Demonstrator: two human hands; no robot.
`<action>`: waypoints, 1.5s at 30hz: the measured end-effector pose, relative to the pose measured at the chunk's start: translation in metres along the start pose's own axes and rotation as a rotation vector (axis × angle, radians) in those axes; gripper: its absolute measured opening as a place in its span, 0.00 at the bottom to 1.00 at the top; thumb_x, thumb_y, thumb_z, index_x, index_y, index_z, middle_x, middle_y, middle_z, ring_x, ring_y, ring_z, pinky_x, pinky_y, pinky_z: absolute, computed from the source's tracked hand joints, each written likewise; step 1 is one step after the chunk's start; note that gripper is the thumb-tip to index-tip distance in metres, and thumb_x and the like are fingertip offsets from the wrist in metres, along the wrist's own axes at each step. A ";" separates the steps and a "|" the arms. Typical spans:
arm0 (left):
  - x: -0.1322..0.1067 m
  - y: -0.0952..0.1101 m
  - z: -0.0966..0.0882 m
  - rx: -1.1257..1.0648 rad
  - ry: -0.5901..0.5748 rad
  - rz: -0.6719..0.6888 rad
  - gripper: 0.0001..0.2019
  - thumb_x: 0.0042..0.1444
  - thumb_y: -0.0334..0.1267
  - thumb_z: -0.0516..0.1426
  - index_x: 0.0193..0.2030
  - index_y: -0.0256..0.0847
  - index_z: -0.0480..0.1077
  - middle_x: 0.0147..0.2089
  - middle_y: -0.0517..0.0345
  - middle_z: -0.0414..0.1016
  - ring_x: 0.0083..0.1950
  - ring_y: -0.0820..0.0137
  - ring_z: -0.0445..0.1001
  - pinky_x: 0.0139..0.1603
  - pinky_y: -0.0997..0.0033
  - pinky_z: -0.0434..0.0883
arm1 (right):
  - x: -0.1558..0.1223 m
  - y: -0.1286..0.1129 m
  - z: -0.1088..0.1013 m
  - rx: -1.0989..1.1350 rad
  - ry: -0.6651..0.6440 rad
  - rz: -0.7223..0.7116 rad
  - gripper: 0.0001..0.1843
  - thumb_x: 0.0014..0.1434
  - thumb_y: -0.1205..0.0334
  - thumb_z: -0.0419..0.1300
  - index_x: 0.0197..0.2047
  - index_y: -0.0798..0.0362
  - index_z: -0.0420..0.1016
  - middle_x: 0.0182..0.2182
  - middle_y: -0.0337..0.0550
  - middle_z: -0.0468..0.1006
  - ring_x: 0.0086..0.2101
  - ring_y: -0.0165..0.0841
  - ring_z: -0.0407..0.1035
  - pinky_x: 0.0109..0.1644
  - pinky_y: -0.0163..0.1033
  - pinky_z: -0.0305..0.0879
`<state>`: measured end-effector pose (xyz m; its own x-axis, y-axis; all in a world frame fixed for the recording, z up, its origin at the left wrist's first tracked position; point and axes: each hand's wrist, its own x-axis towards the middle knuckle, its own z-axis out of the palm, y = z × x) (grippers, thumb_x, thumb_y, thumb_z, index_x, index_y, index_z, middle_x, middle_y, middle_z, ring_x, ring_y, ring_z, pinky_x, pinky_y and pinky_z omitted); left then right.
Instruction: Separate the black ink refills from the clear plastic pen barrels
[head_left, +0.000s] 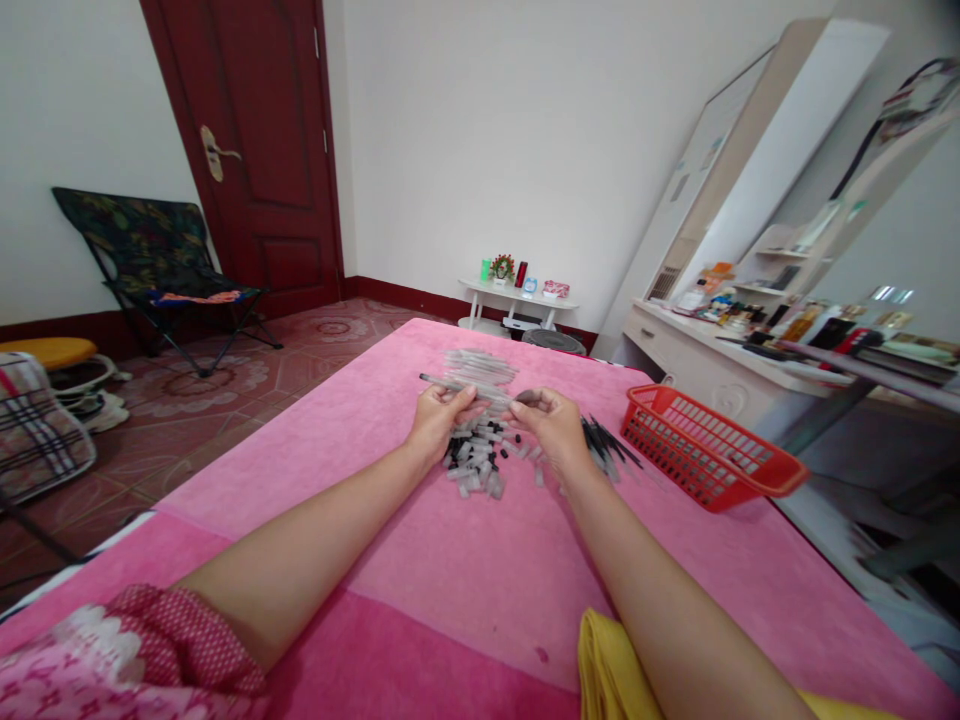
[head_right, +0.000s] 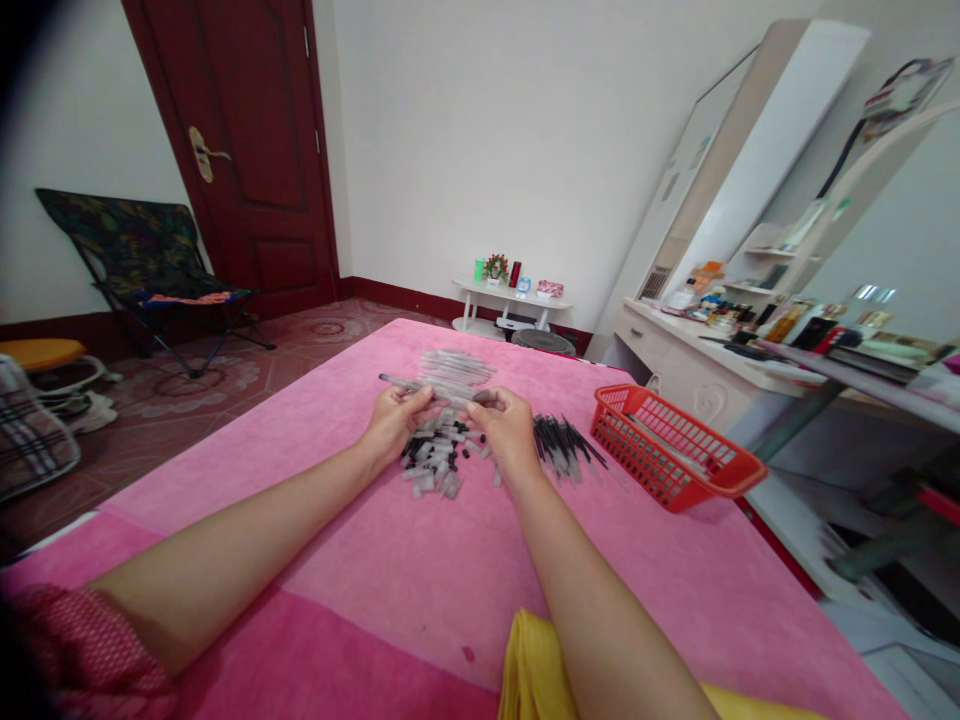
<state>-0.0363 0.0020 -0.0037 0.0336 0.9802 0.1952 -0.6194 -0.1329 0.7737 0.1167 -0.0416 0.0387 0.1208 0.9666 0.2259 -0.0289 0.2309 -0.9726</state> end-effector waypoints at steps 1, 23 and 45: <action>0.000 0.000 0.001 0.003 -0.009 -0.003 0.18 0.38 0.39 0.68 0.33 0.33 0.69 0.29 0.56 0.77 0.32 0.68 0.78 0.35 0.72 0.76 | 0.000 0.000 0.000 -0.014 0.002 -0.018 0.14 0.38 0.60 0.67 0.29 0.55 0.69 0.22 0.39 0.77 0.26 0.35 0.75 0.31 0.36 0.71; -0.016 0.005 0.011 0.158 -0.097 0.131 0.20 0.37 0.39 0.68 0.30 0.38 0.61 0.28 0.59 0.77 0.26 0.71 0.75 0.29 0.74 0.71 | -0.008 -0.015 0.006 0.089 0.029 0.304 0.04 0.46 0.71 0.63 0.24 0.58 0.70 0.15 0.39 0.74 0.15 0.25 0.66 0.19 0.28 0.67; -0.016 0.002 0.019 0.415 -0.156 0.154 0.13 0.42 0.42 0.65 0.28 0.36 0.69 0.26 0.57 0.75 0.26 0.71 0.72 0.27 0.74 0.68 | -0.006 -0.006 0.003 -0.338 -0.148 0.044 0.06 0.48 0.62 0.62 0.25 0.54 0.70 0.17 0.35 0.72 0.19 0.29 0.67 0.24 0.32 0.63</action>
<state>-0.0234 -0.0169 0.0062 0.1032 0.9150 0.3901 -0.2617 -0.3534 0.8981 0.1131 -0.0483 0.0434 -0.0187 0.9862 0.1647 0.3017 0.1626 -0.9394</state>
